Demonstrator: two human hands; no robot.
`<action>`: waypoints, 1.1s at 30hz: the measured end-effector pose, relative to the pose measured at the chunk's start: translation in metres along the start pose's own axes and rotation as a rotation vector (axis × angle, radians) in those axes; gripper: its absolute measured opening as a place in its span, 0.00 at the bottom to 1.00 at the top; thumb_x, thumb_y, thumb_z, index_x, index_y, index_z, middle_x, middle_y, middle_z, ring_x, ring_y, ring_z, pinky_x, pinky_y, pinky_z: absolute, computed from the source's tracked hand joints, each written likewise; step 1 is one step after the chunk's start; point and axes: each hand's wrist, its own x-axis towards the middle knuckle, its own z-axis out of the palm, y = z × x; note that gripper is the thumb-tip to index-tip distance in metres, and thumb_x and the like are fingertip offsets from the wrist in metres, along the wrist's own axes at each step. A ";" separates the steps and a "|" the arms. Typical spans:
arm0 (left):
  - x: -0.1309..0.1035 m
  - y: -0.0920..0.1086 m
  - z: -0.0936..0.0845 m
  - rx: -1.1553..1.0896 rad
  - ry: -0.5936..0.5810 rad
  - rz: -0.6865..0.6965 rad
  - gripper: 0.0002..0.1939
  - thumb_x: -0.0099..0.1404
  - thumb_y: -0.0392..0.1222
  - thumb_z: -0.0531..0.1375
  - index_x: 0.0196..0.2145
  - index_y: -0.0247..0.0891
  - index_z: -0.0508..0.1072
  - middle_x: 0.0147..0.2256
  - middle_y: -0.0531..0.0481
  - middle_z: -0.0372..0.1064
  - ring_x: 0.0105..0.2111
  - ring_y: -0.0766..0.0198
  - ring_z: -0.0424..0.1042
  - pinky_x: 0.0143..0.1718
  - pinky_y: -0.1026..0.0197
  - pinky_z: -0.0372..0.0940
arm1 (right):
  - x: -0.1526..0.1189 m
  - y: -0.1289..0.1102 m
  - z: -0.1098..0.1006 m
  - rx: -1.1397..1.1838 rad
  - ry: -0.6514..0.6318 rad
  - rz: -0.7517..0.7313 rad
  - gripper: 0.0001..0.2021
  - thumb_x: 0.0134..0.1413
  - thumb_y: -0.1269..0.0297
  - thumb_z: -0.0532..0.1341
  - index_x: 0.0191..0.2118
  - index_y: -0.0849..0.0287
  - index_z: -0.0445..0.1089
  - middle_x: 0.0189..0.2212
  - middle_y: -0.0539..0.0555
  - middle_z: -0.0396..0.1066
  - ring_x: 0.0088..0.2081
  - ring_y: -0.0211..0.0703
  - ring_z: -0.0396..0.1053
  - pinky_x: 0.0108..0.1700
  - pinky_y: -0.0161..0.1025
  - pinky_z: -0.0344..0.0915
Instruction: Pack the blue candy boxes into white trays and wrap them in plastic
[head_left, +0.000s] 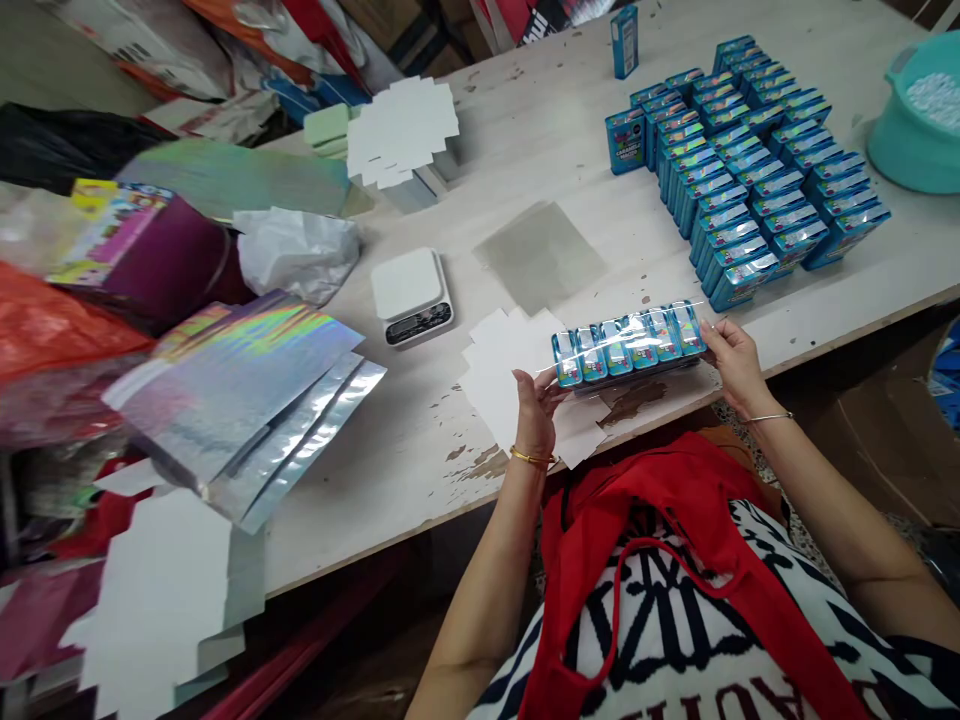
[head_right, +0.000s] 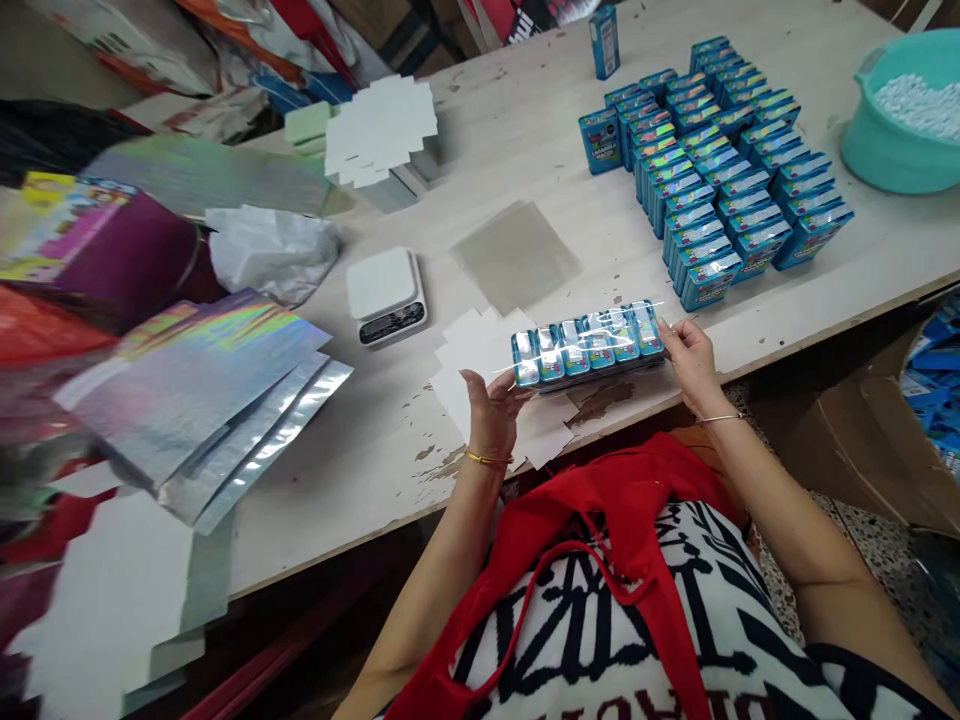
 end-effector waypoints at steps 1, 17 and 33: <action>0.000 0.000 0.000 0.008 0.005 0.002 0.49 0.53 0.82 0.41 0.39 0.37 0.80 0.36 0.42 0.78 0.40 0.55 0.76 0.43 0.56 0.67 | -0.001 0.000 -0.001 0.009 0.003 0.013 0.26 0.41 0.43 0.69 0.22 0.56 0.56 0.21 0.42 0.57 0.25 0.32 0.58 0.29 0.31 0.60; 0.005 -0.011 0.015 0.021 -0.089 0.054 0.44 0.53 0.80 0.49 0.42 0.38 0.78 0.42 0.42 0.77 0.40 0.55 0.76 0.36 0.58 0.68 | -0.004 0.000 -0.023 0.041 0.048 0.057 0.28 0.37 0.41 0.71 0.22 0.55 0.54 0.21 0.43 0.57 0.25 0.33 0.57 0.30 0.32 0.61; 0.013 0.039 0.033 0.194 0.071 0.237 0.16 0.58 0.49 0.66 0.21 0.38 0.69 0.21 0.54 0.65 0.26 0.66 0.64 0.31 0.63 0.59 | 0.028 -0.031 -0.041 -0.239 -0.067 -0.033 0.26 0.38 0.37 0.69 0.22 0.57 0.64 0.19 0.44 0.60 0.22 0.32 0.56 0.26 0.33 0.55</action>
